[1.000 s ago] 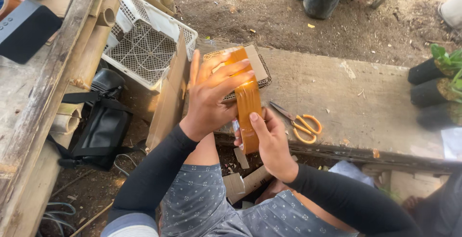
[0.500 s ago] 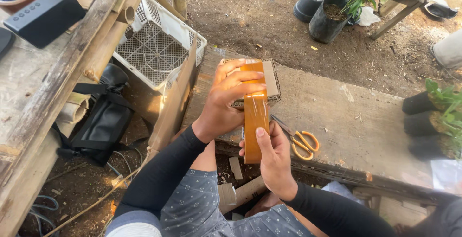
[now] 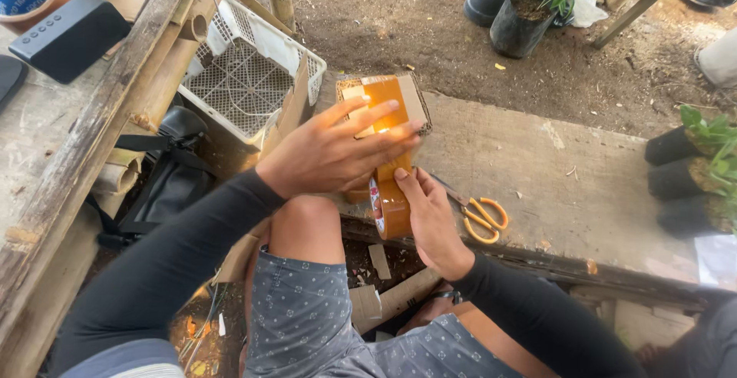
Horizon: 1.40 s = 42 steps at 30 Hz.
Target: The person places small potted plants into a cardboard box, then seals the box with brown packing tape. They cut a piece of cardboard with scissors and use it to cover the box opening before applying more tape to secure the package.
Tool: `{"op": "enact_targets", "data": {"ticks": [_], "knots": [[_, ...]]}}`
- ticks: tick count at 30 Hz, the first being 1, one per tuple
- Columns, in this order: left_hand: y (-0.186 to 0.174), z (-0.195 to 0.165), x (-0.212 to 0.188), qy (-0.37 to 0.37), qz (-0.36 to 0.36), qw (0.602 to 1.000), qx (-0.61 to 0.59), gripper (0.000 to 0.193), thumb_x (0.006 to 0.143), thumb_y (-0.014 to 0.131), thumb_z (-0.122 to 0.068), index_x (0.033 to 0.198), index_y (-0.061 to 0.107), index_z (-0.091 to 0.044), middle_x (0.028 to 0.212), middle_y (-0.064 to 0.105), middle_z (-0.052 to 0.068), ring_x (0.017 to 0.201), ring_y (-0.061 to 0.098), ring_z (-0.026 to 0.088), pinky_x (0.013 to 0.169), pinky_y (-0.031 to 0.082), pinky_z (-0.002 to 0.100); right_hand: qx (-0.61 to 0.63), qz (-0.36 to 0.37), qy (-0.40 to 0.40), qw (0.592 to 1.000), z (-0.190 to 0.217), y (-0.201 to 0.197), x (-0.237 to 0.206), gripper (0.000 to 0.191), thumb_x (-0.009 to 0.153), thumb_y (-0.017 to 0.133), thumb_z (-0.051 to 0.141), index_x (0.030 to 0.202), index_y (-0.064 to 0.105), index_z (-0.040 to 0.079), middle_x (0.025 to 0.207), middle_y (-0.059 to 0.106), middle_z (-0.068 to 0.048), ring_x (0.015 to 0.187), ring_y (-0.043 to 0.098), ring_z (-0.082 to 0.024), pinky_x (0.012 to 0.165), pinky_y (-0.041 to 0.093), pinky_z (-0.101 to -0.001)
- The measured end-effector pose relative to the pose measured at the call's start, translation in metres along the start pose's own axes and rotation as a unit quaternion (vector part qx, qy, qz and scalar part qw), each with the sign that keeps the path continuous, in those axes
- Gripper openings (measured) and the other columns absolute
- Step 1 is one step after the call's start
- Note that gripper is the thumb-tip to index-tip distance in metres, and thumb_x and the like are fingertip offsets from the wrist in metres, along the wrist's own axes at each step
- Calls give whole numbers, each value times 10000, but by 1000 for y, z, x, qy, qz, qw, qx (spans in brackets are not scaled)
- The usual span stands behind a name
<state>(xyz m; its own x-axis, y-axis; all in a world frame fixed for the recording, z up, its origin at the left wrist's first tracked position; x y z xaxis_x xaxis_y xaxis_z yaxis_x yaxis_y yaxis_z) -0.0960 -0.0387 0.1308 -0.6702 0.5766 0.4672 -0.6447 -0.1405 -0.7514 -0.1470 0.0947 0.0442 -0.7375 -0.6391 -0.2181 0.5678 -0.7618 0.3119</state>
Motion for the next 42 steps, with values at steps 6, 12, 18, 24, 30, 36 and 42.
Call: {"op": "enact_targets", "data": {"ticks": [6,12,18,24,30,36,42], "knots": [[11,10,-5,1,49,995,92,607,990,558,-400,1564,503,-209,1671,334,-8,1396,471,249,1125,429,453,-364,99,-259,889,23,16,-40,321,1058,556,301,1160,558,-3,1038,730,-118,1001,662,-223,928,501,-362],[15,4,-9,32,93,981,165,550,998,568,-479,1461,533,-184,1714,259,-29,1469,410,234,1140,417,479,-343,70,-320,880,3,2,-46,426,1111,463,302,1329,470,-64,1196,604,-208,1124,556,-259,965,423,-396],[15,-8,-11,53,84,974,201,781,933,583,-490,1623,426,-161,1682,249,19,1466,345,208,1100,410,491,-333,22,-68,940,-58,-35,1,359,1125,482,332,1122,591,-11,952,623,-128,894,537,-177,821,498,-312],[39,-32,-24,21,134,940,313,859,964,502,-488,1686,155,-177,1746,89,17,1588,42,181,1263,43,469,-230,112,-107,961,-65,-25,3,316,1075,528,292,1180,529,-7,1070,609,-43,984,556,-95,872,485,-274],[73,-52,-34,95,222,940,241,873,982,370,-498,1663,112,-16,1744,54,103,1581,0,254,1257,-21,443,-284,69,-106,951,-57,-28,1,317,1076,521,314,1155,541,7,1011,617,-55,907,554,-105,819,485,-279],[65,-48,-25,59,189,941,276,803,972,408,-391,1658,124,-83,1730,68,70,1581,24,209,1271,-2,404,-312,30,-60,948,-67,-33,8,320,1069,541,322,1135,555,9,935,613,-64,837,529,-122,757,490,-291],[54,-34,-39,-39,109,981,-158,780,908,611,-267,1614,349,-62,1707,260,151,1580,221,246,1290,214,420,-135,96,-1,986,-80,-44,20,247,968,620,145,1151,517,16,1042,678,-61,976,657,-120,876,547,-280]]}}
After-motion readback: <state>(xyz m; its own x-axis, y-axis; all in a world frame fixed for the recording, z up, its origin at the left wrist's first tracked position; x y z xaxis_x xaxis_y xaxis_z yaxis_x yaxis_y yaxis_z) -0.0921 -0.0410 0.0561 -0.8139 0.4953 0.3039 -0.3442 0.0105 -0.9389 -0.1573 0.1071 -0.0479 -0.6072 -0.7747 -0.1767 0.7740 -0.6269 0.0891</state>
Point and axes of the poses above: each hand's wrist, its own x-axis towards the middle knuckle, its own y-axis out of the palm, z = x × y, the point moved 7 cm from there along x, towards the middle knuckle
